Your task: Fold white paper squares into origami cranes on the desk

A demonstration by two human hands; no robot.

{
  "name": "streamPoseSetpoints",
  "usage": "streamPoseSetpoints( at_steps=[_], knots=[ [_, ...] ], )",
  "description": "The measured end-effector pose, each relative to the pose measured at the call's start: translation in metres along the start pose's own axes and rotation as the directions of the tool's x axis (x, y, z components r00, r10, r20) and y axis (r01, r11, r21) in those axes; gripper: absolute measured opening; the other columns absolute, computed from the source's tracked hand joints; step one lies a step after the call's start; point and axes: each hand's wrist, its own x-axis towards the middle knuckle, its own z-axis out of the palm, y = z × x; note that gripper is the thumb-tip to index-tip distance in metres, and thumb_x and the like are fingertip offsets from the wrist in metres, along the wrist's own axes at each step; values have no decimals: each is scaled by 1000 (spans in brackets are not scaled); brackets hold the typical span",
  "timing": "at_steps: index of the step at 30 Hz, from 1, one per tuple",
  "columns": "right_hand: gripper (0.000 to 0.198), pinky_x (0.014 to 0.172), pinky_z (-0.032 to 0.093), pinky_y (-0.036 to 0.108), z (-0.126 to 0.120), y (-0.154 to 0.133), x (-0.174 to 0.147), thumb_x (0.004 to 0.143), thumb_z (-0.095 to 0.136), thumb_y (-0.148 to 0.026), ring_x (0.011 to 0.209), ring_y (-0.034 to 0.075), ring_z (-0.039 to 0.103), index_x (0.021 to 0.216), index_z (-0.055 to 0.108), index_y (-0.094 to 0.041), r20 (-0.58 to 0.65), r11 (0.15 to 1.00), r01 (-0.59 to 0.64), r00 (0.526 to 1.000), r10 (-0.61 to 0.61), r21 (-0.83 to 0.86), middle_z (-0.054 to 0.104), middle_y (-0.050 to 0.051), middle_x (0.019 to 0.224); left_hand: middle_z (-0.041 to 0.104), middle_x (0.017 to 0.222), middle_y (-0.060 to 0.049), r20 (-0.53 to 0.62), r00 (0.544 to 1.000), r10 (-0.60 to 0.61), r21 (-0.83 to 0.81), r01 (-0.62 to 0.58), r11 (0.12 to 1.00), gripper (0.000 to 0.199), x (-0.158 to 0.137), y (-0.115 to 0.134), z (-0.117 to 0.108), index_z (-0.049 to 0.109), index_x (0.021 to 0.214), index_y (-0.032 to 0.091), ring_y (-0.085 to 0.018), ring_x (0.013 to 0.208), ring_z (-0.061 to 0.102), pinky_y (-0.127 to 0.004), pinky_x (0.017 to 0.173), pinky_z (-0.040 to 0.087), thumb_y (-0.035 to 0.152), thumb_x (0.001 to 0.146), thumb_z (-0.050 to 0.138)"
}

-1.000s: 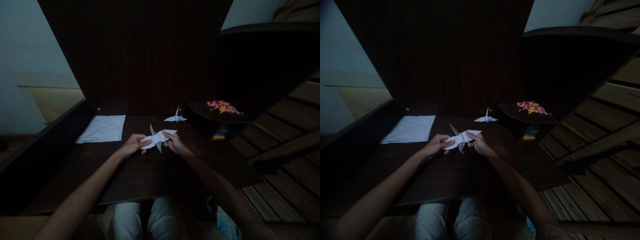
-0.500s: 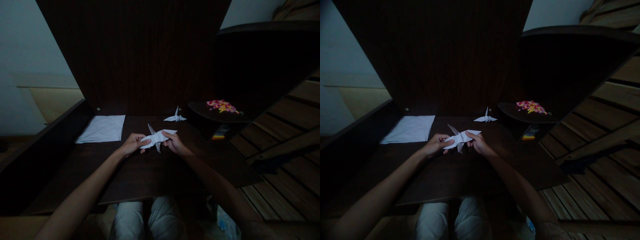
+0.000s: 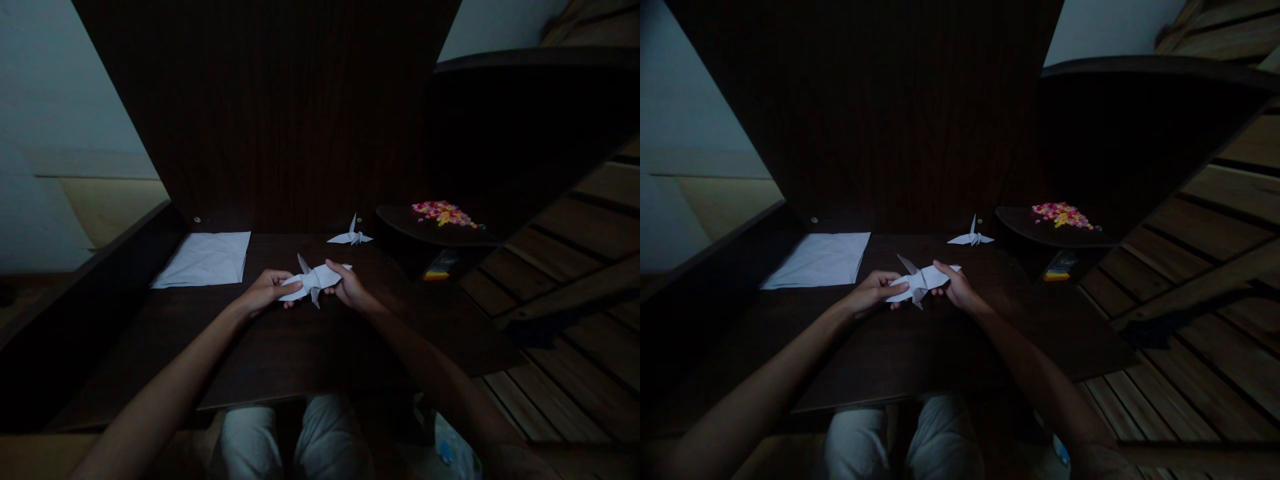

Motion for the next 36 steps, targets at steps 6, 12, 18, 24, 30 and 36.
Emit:
streamPoseSetpoints(
  at_steps=[6,12,18,24,30,36],
  knots=[
    [31,32,27,18,3,-5,-2,63,75,-40,40,6,44,58,58,-15,-53,997,7,999,-4,71,52,-3,48,65,61,-3,0,1000,-9,-28,9,1000,30,-1,2,1,67,72,11,-10,49,57,-20,48,45,40,67,77],
    [31,34,25,17,3,-6,-1,62,76,-37,40,5,40,57,55,-15,-59,990,-30,998,39,137,49,-4,49,66,63,-5,16,999,-41,-74,42,996,30,-2,3,2,68,72,11,-10,50,57,-20,48,45,38,66,77],
    [38,34,23,18,0,-6,3,70,65,-53,37,6,39,65,53,-17,-16,985,-81,996,85,154,51,-4,49,65,64,-4,-72,997,-8,-133,-2,991,27,1,-1,1,68,75,11,-10,51,57,-20,47,44,36,68,76],
    [42,34,22,19,-8,-5,5,76,54,-58,37,5,36,77,59,-16,-126,994,99,987,-104,-44,52,-3,58,68,71,-6,-255,965,61,-168,-107,980,32,4,0,1,69,83,10,-15,63,63,-21,49,46,36,67,76],
    [28,47,34,20,-1,-8,-8,71,69,-39,53,7,46,90,62,-19,48,803,377,914,-402,-462,56,-2,74,71,81,-10,-348,935,73,-178,-143,974,34,5,-1,1,69,83,10,-20,72,68,-22,51,48,37,65,78],
    [28,46,32,24,11,-10,-12,68,73,-35,49,8,39,92,65,-23,170,514,499,812,-559,-698,58,1,81,71,78,-11,-367,929,47,-202,-129,971,35,6,-4,0,69,82,10,-20,70,68,-23,52,50,38,65,78]
  ],
)
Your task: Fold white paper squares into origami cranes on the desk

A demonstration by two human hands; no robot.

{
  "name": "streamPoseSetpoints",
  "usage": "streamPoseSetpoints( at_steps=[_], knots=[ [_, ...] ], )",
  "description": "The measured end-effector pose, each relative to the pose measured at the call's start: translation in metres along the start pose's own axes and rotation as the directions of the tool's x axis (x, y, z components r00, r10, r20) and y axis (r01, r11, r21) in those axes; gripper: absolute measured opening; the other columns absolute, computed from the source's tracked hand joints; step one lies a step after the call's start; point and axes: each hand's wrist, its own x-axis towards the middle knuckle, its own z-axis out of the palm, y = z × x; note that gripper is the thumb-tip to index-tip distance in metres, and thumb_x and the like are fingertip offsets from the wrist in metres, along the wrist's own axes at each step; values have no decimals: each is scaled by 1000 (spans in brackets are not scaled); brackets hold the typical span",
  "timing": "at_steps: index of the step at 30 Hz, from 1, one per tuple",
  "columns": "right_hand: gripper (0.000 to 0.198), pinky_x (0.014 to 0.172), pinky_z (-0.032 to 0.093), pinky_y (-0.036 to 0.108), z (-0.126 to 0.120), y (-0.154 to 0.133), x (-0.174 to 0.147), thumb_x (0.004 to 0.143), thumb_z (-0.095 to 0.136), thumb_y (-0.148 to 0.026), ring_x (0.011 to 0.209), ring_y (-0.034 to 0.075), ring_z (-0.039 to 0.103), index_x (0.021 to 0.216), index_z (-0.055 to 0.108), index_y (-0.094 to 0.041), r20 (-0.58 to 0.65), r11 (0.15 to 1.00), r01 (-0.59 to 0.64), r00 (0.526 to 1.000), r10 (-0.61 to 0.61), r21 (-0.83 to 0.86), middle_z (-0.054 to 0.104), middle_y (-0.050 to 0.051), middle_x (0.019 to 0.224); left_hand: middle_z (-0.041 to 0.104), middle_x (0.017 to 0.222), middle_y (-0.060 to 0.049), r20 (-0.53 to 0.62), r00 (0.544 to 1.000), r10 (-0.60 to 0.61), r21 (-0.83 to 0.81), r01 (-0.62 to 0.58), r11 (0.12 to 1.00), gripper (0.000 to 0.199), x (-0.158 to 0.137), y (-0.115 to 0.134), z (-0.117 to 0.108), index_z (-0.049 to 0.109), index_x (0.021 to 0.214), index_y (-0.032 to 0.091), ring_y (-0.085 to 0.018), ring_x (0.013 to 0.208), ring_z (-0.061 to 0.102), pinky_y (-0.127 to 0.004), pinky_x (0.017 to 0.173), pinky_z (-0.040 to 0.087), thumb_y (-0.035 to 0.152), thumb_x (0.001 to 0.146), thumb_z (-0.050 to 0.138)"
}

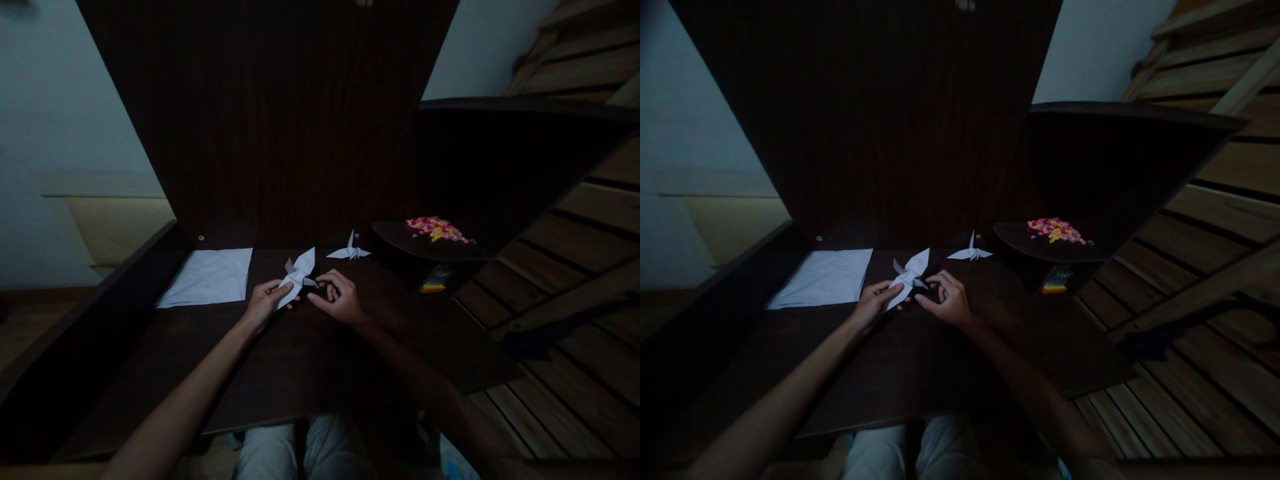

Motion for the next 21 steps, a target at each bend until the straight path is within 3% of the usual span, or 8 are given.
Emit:
streamPoseSetpoints(
  at_steps=[5,10,13,17,21],
  knots=[
    [12,51,34,26,5,-4,3,78,64,-34,52,11,41,83,68,-23,3,990,83,997,-83,-110,58,2,73,72,82,-11,17,998,-59,-15,59,998,32,0,-1,0,70,83,9,-19,71,69,-21,50,50,34,65,78],
    [18,57,37,27,9,-5,7,85,55,-32,56,14,46,77,67,-23,32,966,148,989,-145,-214,56,3,66,71,85,-13,25,988,-150,-32,151,988,30,6,-4,-3,69,87,9,-19,71,69,-20,49,50,33,70,74],
    [21,58,37,27,11,0,14,86,53,-33,57,14,47,73,65,-22,-22,955,126,990,-137,-269,56,3,66,71,86,-12,-100,986,-131,-56,126,990,34,12,-5,-8,66,91,10,-19,67,68,-23,48,51,41,76,67],
    [26,60,36,25,12,18,31,88,48,-32,61,14,50,69,60,-20,-110,875,35,989,-101,-482,58,4,68,69,91,-11,-339,940,19,-16,-27,1000,35,19,-4,-18,64,83,12,-16,70,65,-22,52,50,46,77,60],
    [26,61,34,26,16,39,47,88,45,-28,64,15,51,68,58,-18,-205,785,-113,979,-18,-609,60,5,69,68,90,-9,-425,897,121,56,-107,993,35,20,-2,-24,63,80,13,-14,70,61,-20,52,46,48,74,57]
  ],
)
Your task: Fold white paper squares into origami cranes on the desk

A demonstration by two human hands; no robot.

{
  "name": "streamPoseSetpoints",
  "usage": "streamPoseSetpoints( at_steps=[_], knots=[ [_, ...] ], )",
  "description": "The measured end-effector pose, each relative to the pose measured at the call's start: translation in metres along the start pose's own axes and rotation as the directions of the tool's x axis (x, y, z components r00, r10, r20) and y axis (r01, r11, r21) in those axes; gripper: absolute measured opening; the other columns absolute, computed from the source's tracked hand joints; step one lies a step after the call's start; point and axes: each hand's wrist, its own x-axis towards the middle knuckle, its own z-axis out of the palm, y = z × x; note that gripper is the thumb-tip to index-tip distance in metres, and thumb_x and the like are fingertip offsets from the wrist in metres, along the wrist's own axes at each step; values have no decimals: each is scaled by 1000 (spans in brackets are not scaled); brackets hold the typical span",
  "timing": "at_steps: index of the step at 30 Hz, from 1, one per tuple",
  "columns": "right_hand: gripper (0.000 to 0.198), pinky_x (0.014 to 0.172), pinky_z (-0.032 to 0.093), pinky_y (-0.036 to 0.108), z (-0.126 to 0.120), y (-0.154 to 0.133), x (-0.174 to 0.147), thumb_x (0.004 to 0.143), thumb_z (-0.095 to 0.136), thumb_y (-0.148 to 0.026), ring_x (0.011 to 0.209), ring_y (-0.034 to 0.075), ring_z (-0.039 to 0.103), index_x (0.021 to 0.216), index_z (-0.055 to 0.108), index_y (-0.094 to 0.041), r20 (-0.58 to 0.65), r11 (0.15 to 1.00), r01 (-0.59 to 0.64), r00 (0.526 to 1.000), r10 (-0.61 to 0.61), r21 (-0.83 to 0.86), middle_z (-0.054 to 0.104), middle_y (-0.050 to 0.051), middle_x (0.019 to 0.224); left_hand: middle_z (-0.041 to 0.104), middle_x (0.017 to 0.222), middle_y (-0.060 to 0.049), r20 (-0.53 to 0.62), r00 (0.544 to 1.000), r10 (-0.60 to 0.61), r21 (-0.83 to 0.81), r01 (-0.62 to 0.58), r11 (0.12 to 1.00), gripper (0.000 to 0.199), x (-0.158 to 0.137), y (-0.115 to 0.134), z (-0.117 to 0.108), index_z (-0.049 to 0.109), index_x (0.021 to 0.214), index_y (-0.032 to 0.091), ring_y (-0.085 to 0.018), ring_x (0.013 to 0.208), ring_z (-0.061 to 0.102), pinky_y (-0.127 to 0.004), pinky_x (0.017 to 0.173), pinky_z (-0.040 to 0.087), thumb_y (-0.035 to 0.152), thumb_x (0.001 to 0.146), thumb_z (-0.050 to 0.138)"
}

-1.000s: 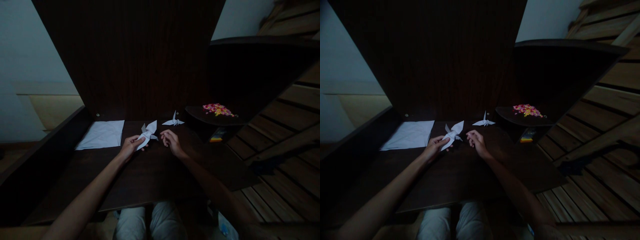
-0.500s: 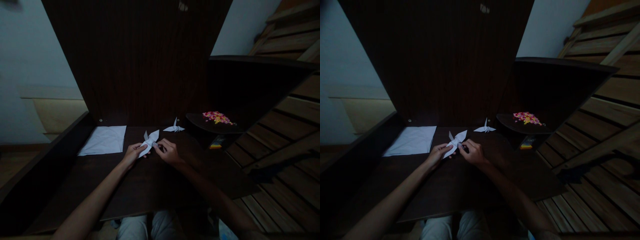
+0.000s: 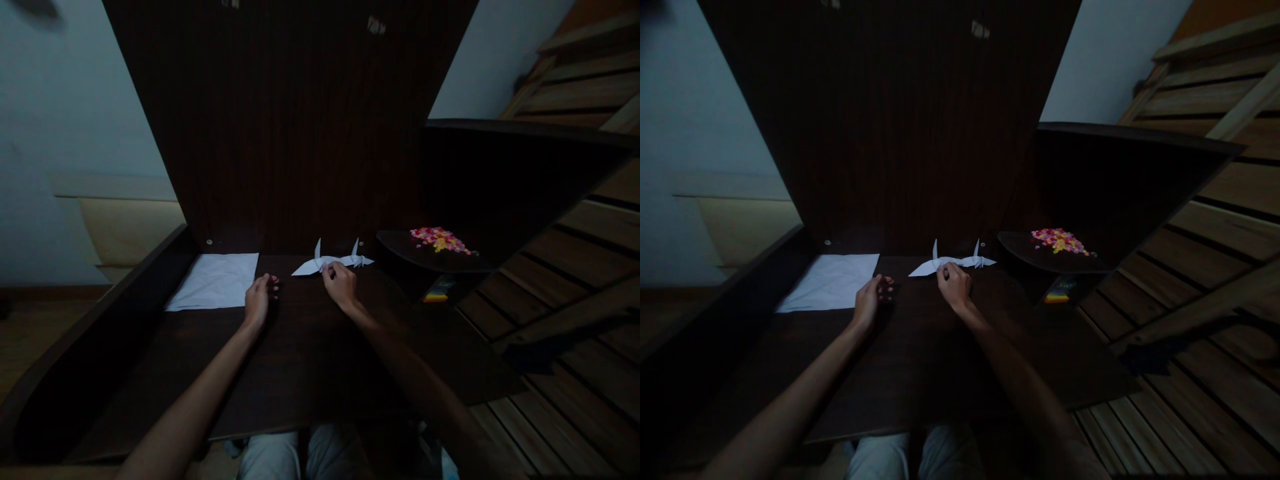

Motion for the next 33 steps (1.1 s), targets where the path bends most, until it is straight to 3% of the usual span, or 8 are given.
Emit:
streamPoseSetpoints(
  at_steps=[6,15,24,33],
  knots=[
    [23,59,29,27,19,10,12,87,46,-24,65,15,52,70,60,-17,0,981,-127,992,128,-150,63,6,74,66,84,-6,14,999,45,68,-46,997,33,0,-2,0,63,77,15,-15,71,59,-21,54,44,47,73,56],
    [22,58,25,27,30,18,21,88,47,-25,67,16,55,77,64,-15,28,938,-248,965,262,-242,67,8,80,64,89,-6,45,998,43,81,-46,996,28,2,-6,0,65,77,16,-14,73,58,-21,55,44,42,73,56],
    [28,67,37,25,32,7,27,89,45,-36,81,19,62,89,66,-17,140,884,-355,901,410,-304,69,9,92,64,80,-6,41,998,45,89,-48,995,31,1,-7,2,67,76,15,-15,69,60,-21,52,43,43,70,56],
    [35,74,45,31,26,6,24,79,55,-47,89,25,65,96,67,-19,202,845,-395,852,484,-360,69,11,95,67,81,-6,68,995,67,122,-75,990,28,2,-10,1,68,78,16,-16,71,61,-22,53,44,41,73,55]
  ],
)
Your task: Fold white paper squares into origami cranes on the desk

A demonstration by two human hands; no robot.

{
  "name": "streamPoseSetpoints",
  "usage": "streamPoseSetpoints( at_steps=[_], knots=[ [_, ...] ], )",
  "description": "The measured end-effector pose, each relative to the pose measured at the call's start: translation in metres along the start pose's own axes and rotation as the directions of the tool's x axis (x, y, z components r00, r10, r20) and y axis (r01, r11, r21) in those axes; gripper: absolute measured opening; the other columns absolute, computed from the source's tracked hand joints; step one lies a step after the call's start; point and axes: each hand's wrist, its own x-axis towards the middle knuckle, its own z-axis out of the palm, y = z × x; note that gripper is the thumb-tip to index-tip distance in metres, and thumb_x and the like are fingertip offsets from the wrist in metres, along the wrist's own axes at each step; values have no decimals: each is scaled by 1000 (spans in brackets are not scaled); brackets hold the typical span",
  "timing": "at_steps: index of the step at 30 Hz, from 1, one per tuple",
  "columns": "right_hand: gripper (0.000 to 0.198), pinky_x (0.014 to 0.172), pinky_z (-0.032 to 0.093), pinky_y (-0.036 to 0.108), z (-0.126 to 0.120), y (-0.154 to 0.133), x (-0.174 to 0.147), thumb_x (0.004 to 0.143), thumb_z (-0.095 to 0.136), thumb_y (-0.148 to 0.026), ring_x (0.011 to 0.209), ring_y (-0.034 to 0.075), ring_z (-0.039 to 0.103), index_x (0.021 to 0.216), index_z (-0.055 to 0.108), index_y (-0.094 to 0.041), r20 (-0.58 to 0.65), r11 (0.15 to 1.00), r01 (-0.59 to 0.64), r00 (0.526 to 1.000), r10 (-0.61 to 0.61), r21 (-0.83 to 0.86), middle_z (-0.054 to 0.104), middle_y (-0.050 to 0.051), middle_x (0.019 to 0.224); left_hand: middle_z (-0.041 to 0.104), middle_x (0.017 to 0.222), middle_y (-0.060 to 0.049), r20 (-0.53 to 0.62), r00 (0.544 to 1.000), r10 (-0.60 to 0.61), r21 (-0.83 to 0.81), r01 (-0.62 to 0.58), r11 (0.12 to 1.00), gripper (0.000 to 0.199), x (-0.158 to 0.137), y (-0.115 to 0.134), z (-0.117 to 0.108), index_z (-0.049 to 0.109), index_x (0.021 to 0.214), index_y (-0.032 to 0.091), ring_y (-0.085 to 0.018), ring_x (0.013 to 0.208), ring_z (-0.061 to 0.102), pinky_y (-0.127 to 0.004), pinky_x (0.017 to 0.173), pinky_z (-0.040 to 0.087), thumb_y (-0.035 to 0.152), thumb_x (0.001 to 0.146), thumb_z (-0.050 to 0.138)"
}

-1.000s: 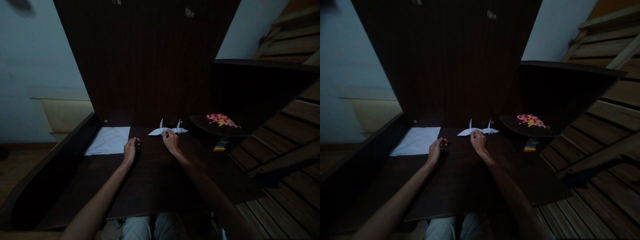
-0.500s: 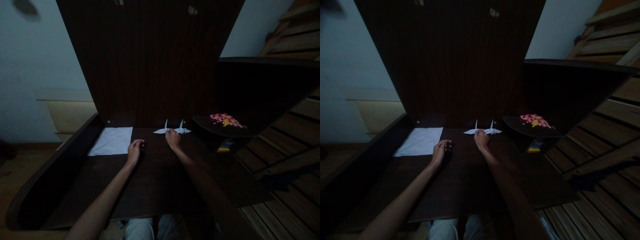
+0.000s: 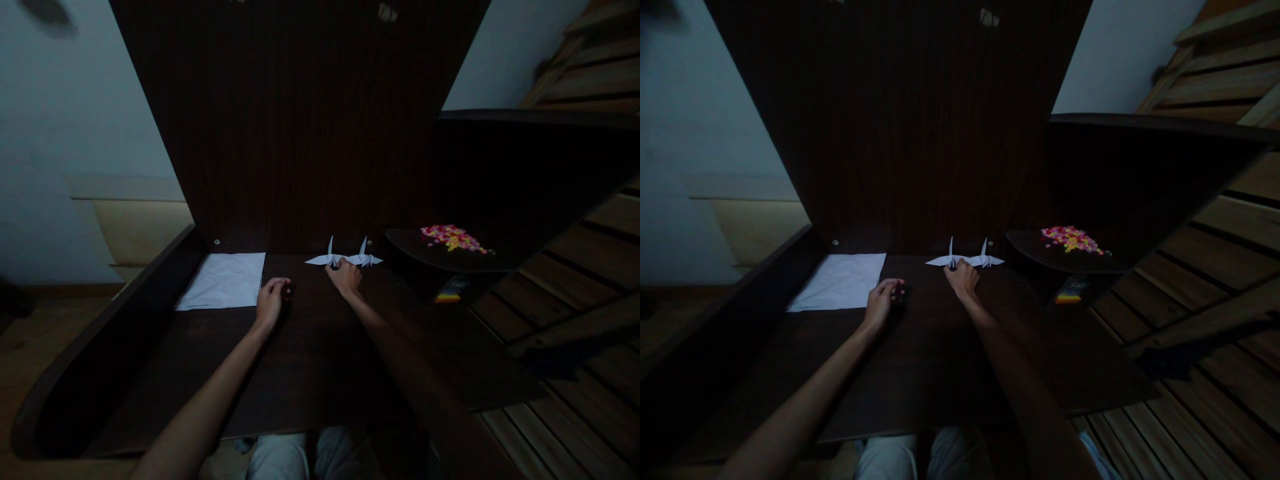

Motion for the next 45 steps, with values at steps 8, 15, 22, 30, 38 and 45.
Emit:
streamPoseSetpoints(
  at_steps=[8,15,22,30,38,45],
  knots=[
    [43,71,47,32,-11,7,-18,82,48,-52,87,27,67,87,72,-16,173,988,113,980,-94,-102,71,15,89,68,83,-6,44,993,110,243,-117,963,26,-1,2,-3,67,81,18,-19,77,62,-29,66,47,37,76,51],
    [43,64,44,28,-25,29,-42,84,46,-51,78,23,68,79,73,-18,249,967,206,954,-165,-149,72,12,81,64,90,-10,114,914,389,797,-318,514,20,5,14,-21,61,88,17,-24,90,59,-35,82,45,31,81,49],
    [36,59,40,25,-31,52,-53,85,48,-45,74,20,67,71,70,-19,247,967,213,953,-173,-143,72,8,77,59,104,-19,60,934,352,995,-85,57,42,15,23,-52,60,103,10,-34,99,53,-41,78,44,45,83,46],
    [36,59,38,24,-27,56,-56,86,48,-45,73,18,67,72,69,-20,207,970,213,960,-186,-115,72,7,77,64,105,-19,33,980,194,998,-43,51,48,22,22,-62,64,103,12,-36,103,54,-41,78,44,49,86,38],
    [34,59,38,24,-25,60,-54,86,49,-44,73,18,66,69,69,-21,179,979,194,967,-181,-58,71,7,76,67,101,-19,-33,979,200,981,-7,194,47,29,22,-68,69,94,14,-35,97,59,-39,74,46,53,81,46],
    [32,59,37,24,-25,59,-55,85,48,-42,73,18,66,70,69,-22,186,982,185,967,-176,-33,71,6,76,68,97,-19,-64,977,203,975,17,223,42,28,23,-67,71,90,14,-36,95,59,-40,72,46,49,79,51]
  ],
)
